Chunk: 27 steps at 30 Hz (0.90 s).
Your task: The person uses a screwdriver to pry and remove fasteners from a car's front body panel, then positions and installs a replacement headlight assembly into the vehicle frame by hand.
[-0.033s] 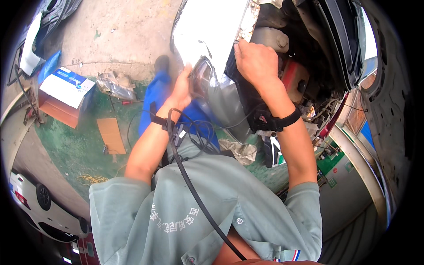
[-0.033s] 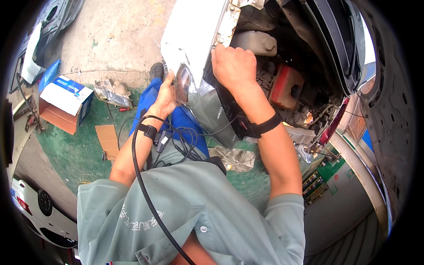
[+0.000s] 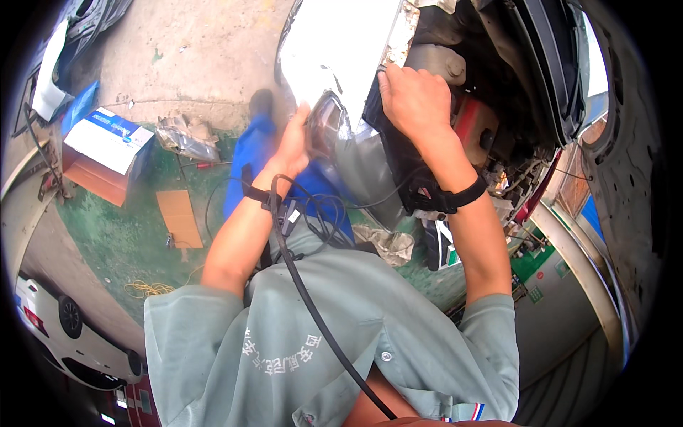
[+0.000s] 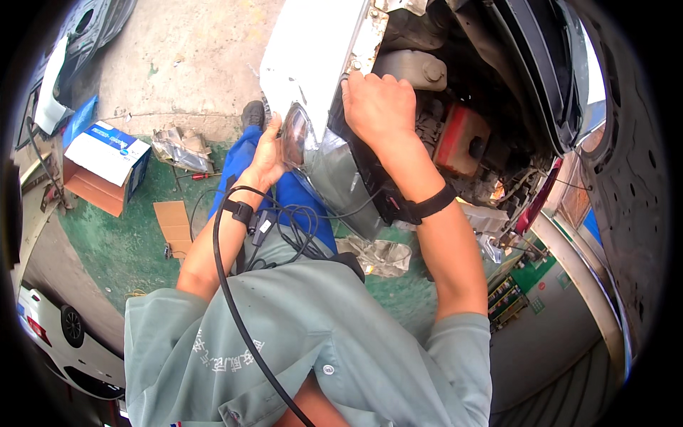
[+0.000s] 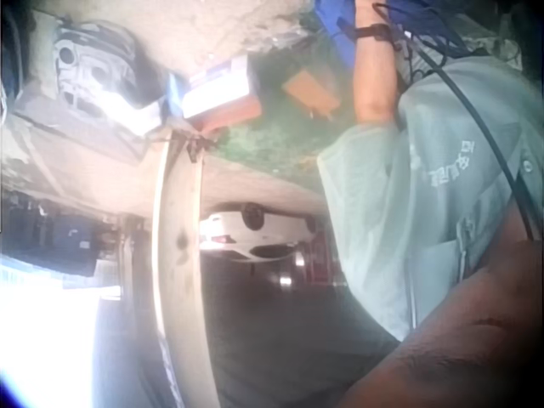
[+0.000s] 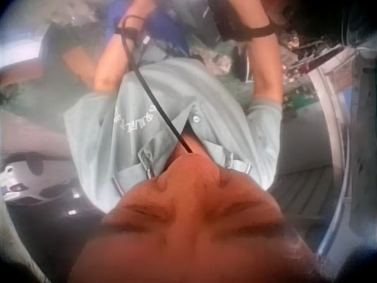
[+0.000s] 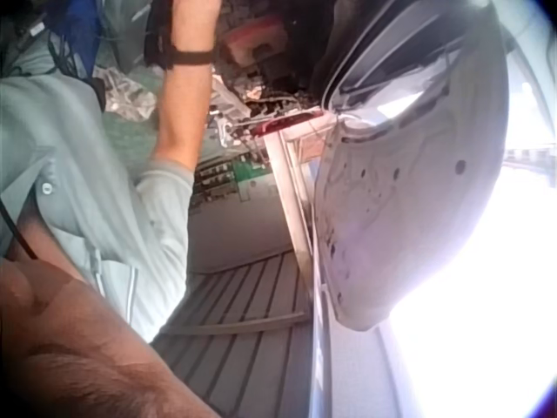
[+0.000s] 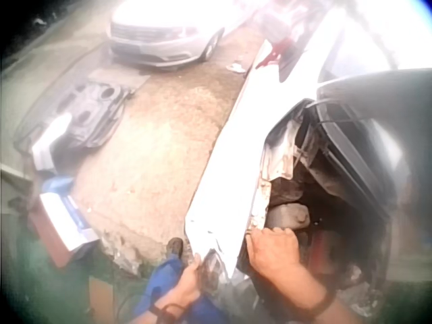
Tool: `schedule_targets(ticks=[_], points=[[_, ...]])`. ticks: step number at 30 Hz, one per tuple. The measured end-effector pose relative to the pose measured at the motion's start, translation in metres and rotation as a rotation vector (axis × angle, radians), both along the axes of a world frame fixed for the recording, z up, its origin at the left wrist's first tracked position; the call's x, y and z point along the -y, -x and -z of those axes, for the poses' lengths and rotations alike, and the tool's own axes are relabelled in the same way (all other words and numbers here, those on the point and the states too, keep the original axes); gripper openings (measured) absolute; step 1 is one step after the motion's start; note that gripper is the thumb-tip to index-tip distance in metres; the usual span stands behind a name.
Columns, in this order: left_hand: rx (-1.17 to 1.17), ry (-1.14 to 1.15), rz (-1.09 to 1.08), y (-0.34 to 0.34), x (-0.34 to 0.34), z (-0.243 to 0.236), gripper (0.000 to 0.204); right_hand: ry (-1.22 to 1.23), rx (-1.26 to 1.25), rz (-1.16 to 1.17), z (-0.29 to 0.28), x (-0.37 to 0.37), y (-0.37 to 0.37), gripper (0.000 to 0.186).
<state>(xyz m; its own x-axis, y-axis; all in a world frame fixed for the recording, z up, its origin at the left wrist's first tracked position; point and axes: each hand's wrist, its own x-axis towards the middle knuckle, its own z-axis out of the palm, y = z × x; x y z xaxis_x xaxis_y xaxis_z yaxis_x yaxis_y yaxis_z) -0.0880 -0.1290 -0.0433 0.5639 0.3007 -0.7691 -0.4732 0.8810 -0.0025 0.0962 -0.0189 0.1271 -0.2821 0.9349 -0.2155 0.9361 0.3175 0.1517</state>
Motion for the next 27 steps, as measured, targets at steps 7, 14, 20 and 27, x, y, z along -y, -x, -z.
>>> schedule_targets(ticks=[7,14,20,27], points=[[0.082,0.05,-0.032,0.001,0.005,0.011,0.084,0.014,-0.039,-0.025,0.009,0.0,-0.001,0.021],[0.063,0.034,0.03,0.005,0.0,0.007,0.093,0.053,-0.035,0.125,-0.001,0.0,0.004,0.021],[-0.006,0.021,0.126,0.008,0.0,0.007,0.111,0.073,-0.077,0.049,0.012,-0.004,-0.001,0.023],[0.026,-0.01,0.172,0.012,-0.008,-0.013,0.118,0.008,0.051,0.018,-0.004,-0.002,0.006,0.016]])
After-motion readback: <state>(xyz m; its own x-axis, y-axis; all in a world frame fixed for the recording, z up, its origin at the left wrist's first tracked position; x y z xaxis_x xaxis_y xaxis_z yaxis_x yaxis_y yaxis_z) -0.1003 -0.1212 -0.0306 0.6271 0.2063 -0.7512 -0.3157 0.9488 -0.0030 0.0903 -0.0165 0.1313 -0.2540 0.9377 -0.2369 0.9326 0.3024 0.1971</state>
